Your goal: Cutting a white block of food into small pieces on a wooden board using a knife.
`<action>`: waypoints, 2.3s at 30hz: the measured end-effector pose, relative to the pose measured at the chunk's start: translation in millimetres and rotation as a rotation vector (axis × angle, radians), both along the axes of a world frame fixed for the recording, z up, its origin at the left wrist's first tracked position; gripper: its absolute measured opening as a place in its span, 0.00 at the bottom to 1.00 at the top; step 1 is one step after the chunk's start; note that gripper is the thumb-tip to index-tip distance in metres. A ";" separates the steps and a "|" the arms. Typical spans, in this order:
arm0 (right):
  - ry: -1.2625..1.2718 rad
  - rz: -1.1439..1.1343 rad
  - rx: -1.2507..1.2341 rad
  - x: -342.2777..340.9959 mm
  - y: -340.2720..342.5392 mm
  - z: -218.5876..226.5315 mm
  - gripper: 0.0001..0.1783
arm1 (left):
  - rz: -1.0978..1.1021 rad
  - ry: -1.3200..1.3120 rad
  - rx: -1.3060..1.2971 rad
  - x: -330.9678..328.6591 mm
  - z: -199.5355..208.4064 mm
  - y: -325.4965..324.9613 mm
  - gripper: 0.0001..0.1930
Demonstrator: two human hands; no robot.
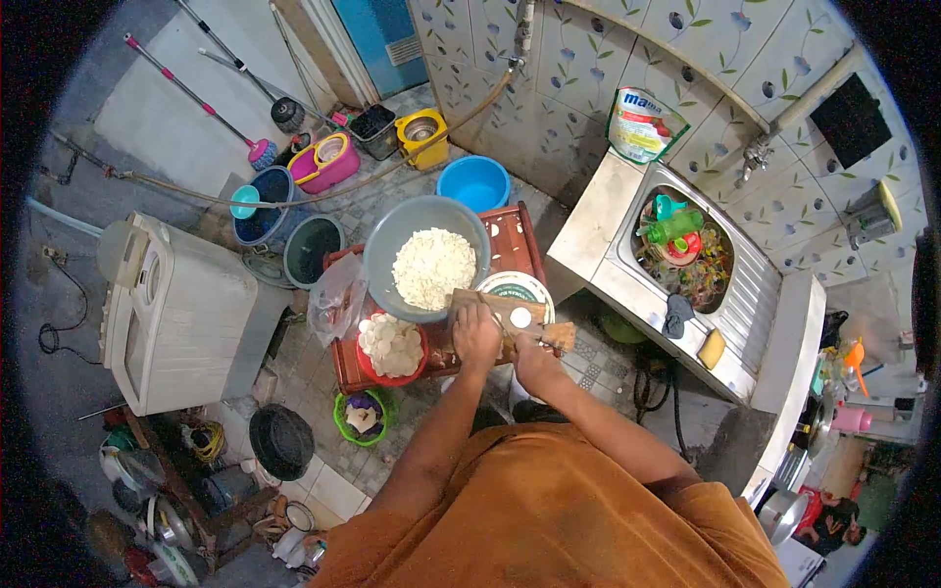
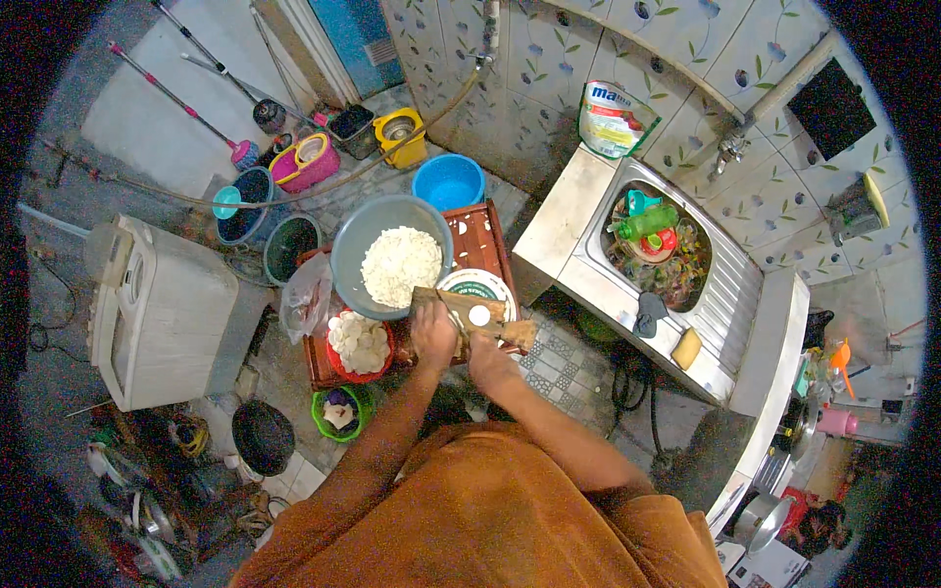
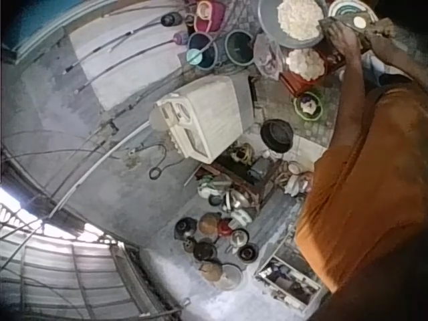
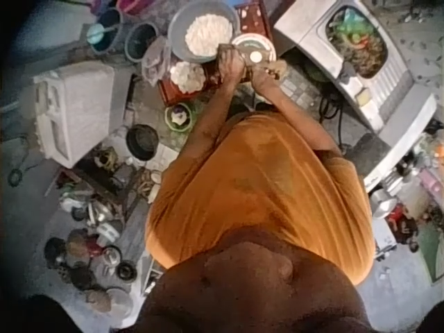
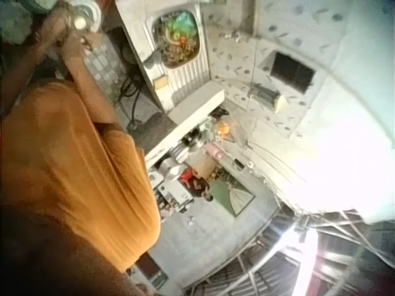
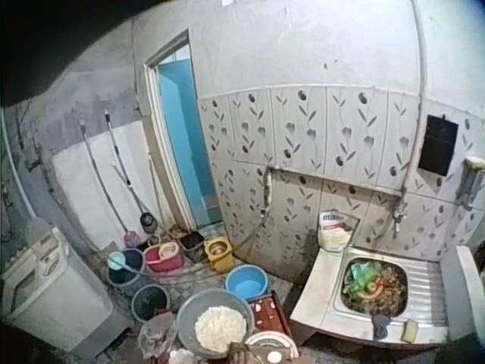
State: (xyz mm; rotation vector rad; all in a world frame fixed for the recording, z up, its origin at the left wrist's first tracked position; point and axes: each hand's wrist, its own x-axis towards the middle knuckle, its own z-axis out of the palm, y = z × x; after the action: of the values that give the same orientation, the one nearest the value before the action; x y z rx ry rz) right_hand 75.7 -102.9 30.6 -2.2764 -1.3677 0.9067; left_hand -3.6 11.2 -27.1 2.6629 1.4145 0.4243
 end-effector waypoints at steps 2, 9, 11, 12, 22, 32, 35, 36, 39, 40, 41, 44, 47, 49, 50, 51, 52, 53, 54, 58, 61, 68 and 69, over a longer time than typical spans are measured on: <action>0.028 -0.002 0.030 3.1 2.7 0.1 0.13 | 0.002 -0.010 0.005 1.0 -2.6 2.7 0.07; 0.155 -0.043 0.085 3.4 -15.7 8.6 0.15 | 0.022 -0.001 0.021 2.2 -1.4 -0.9 0.06; 0.164 -0.050 0.068 0.6 -11.0 -0.4 0.15 | 0.020 -0.033 0.063 1.0 -4.2 1.9 0.05; 0.171 -0.059 0.050 0.3 -8.5 -6.1 0.14 | 0.015 -0.066 0.104 2.3 -4.5 3.3 0.05; 0.116 -0.174 -0.007 -15.2 -14.7 -24.2 0.14 | -0.012 -0.066 0.127 -0.9 1.8 -2.8 0.05; 0.087 -0.237 -0.050 -19.0 -17.2 -17.8 0.16 | -0.054 -0.021 0.153 1.8 7.7 -5.7 0.05; -0.055 -0.204 -0.020 -20.1 -11.1 -34.8 0.15 | -0.052 -0.028 0.257 1.8 3.5 -6.9 0.05; -0.020 -0.203 -0.064 -21.5 -12.0 -30.8 0.14 | -0.049 -0.028 0.258 -0.7 3.0 -6.4 0.05; 0.016 -0.193 -0.069 -21.6 -13.0 -23.6 0.15 | -0.014 -0.016 0.119 -6.4 1.6 -4.3 0.05; 0.018 -0.183 -0.030 -20.6 -16.0 -23.2 0.16 | -0.049 -0.047 0.108 -8.9 1.2 -1.5 0.05; 0.033 -0.210 0.017 -19.7 -20.8 -22.5 0.17 | -0.084 -0.076 0.096 -9.0 0.5 0.3 0.05; 0.152 -0.199 0.164 -13.3 -36.3 -47.5 0.16 | -0.103 -0.027 -0.035 -7.6 9.4 -0.8 0.09; 0.288 -0.168 0.065 -7.0 -44.7 -34.8 0.21 | -0.122 0.019 -0.100 -11.6 14.3 5.0 0.11; 0.426 -0.195 -0.076 -4.0 -53.9 -19.5 0.23 | -0.147 0.081 -0.175 -7.3 25.3 5.3 0.12; 0.450 -0.201 -0.057 -3.0 -58.3 -15.2 0.24 | -0.134 0.123 -0.220 -4.5 30.5 5.3 0.12; 0.472 -0.199 -0.035 -2.0 -60.4 -12.1 0.25 | -0.114 0.162 -0.261 -4.0 34.5 5.9 0.12; 0.440 -0.193 0.027 -3.7 -63.3 -13.9 0.25 | -0.114 0.162 -0.261 -5.7 30.6 6.8 0.12; 0.439 -0.192 0.026 -4.7 -64.1 -15.5 0.25 | -0.128 0.107 -0.213 -8.2 24.5 8.2 0.12; 0.375 -0.151 0.010 -5.2 -64.0 -15.9 0.25 | -0.146 0.053 -0.167 -9.2 22.6 7.7 0.12; 0.243 -0.100 0.010 -7.3 -60.0 7.7 0.25 | -0.139 -0.038 -0.119 -11.9 16.0 -0.2 0.09; 0.177 -0.143 0.043 -10.5 -54.0 9.7 0.23 | -0.195 -0.083 -0.050 -11.1 13.7 -0.8 0.07; 0.108 -0.166 0.033 -17.5 -41.6 37.9 0.24 | -0.155 -0.117 0.063 -14.2 -0.4 -2.9 0.06; 0.096 -0.168 0.015 -17.1 -41.1 38.2 0.25 | -0.153 -0.106 0.065 -13.7 0.0 -4.5 0.06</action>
State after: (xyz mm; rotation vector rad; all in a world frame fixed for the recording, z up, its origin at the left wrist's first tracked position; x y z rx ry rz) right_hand 58.5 -144.0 68.7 -2.2653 -1.1210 0.9337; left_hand -17.3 6.8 -27.1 2.7294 1.1781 0.5963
